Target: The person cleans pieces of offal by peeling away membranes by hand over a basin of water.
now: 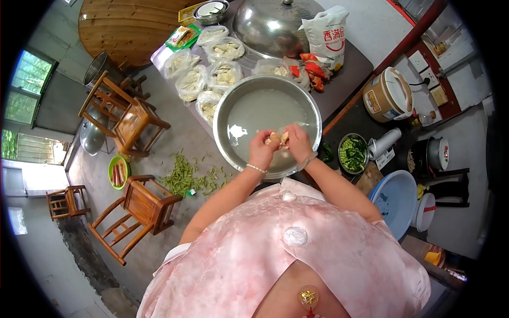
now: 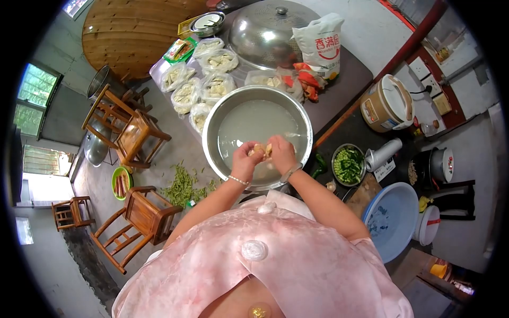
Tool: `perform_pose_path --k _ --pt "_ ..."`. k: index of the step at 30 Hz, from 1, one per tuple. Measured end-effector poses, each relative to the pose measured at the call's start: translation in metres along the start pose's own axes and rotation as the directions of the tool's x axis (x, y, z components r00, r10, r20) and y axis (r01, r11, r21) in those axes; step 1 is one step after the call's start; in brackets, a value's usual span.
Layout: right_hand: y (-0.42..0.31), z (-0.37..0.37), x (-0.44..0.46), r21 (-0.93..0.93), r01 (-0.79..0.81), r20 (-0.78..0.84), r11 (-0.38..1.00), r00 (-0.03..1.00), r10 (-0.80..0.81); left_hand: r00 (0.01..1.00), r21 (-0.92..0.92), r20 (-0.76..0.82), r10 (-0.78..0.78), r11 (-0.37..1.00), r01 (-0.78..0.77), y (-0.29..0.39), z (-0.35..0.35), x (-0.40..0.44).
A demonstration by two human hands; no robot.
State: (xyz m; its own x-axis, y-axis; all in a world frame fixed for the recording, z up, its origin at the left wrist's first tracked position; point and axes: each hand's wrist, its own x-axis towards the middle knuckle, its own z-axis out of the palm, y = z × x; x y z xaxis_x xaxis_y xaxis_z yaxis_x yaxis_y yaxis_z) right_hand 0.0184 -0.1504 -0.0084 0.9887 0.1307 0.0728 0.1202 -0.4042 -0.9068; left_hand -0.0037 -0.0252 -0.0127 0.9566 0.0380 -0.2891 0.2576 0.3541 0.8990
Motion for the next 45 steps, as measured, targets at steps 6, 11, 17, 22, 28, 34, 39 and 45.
perform_pose_path --k 6,11,17,22,28,34,39,45 --pt "-0.015 -0.010 0.006 0.517 -0.465 0.234 0.719 0.885 0.404 0.987 -0.292 -0.041 -0.157 0.946 0.139 0.013 0.004 -0.005" --pt "-0.024 -0.016 0.005 0.613 -0.580 0.349 0.536 0.808 0.475 0.955 -0.213 0.040 -0.294 0.931 0.296 0.025 -0.004 -0.001" --pt "-0.016 -0.018 0.005 0.731 -0.548 0.432 0.406 0.833 0.346 0.961 -0.051 0.033 -0.273 0.960 0.275 0.027 -0.005 -0.003" --pt "-0.018 -0.027 0.004 0.738 -0.530 0.428 0.417 0.846 0.318 0.971 0.110 0.034 -0.238 0.966 0.233 0.031 -0.005 -0.006" --pt "-0.025 -0.020 0.000 0.659 -0.479 0.366 0.580 0.878 0.310 0.984 0.216 0.018 -0.179 0.961 0.171 0.031 -0.002 -0.005" --pt "-0.032 -0.028 0.002 0.369 -0.427 0.382 0.826 0.880 0.284 0.990 0.299 0.051 -0.130 0.948 0.110 0.031 -0.009 -0.003" --pt "-0.031 -0.028 0.000 0.283 -0.307 0.345 0.909 0.916 0.202 0.977 0.212 0.083 -0.196 0.961 0.175 0.034 -0.011 -0.002" --pt "-0.027 -0.019 -0.005 0.253 -0.083 0.216 0.964 0.976 0.027 0.959 -0.023 0.088 -0.271 0.962 0.274 0.031 -0.013 0.000"
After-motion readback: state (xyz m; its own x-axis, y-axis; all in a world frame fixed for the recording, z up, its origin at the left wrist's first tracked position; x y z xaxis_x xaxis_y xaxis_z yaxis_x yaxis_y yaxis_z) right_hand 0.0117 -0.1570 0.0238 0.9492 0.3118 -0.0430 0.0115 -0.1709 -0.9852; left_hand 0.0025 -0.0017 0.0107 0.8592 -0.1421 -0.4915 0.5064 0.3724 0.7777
